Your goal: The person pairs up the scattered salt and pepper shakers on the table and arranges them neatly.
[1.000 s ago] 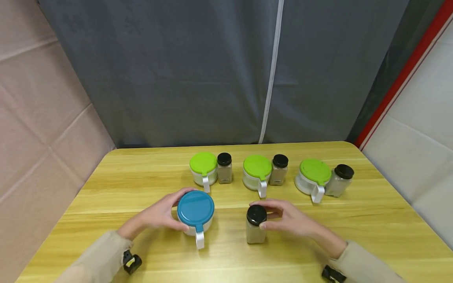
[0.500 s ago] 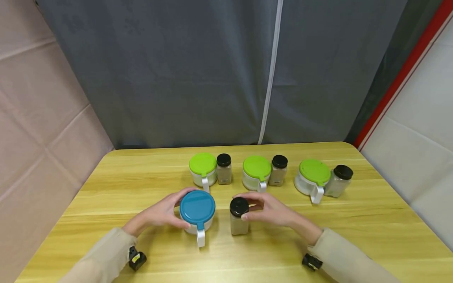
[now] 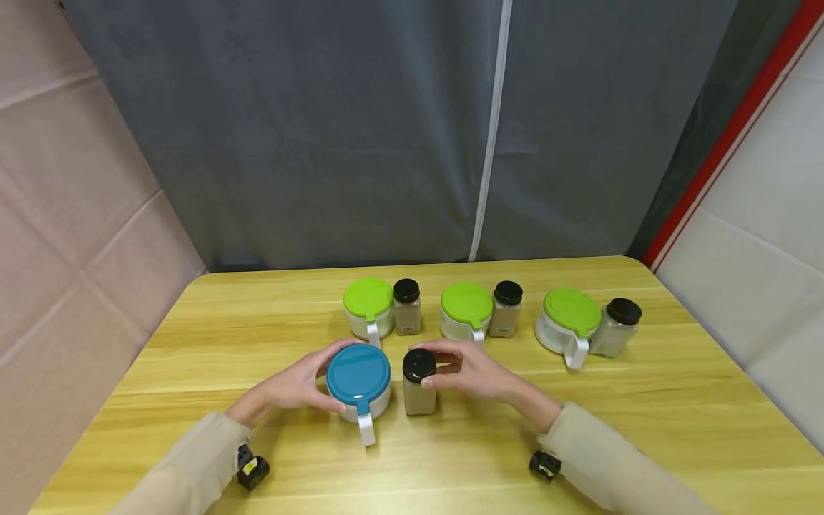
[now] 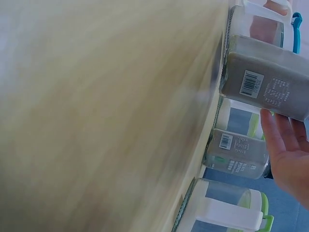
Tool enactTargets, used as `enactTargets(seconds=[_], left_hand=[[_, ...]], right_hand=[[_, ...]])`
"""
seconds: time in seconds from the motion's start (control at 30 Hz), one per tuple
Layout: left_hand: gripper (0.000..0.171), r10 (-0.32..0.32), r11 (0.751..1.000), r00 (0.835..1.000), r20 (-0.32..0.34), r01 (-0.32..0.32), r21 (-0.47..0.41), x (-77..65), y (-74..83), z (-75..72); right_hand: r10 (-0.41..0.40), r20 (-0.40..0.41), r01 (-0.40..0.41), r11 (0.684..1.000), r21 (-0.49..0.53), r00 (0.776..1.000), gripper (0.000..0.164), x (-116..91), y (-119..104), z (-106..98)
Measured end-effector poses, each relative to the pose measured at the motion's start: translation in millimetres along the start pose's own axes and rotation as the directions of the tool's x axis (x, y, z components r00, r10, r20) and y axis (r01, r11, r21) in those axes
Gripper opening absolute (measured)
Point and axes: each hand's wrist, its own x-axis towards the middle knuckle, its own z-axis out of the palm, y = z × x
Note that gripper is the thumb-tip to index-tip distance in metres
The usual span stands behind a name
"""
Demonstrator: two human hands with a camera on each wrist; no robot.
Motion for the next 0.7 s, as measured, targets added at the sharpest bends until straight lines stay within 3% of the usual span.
enactTargets(seconds=[0.53,0.7], left_hand=[[0.085,-0.043,0.999,0.999,0.028,0.043,0.004,1.2,-4.5,-3.6],[0.085,-0.083,0.996,0.996,0.036,0.083,0.013,0.9,-5.1,-6.6]], right_hand=[[0.014,-0.012,-0.014,1.000,-0.002,1.000,0.047,12.5,3.9,7.3],[0.018,-0.014,-0.018,1.000,-0.015,1.000,0.048,14.7,2.1,8.9]])
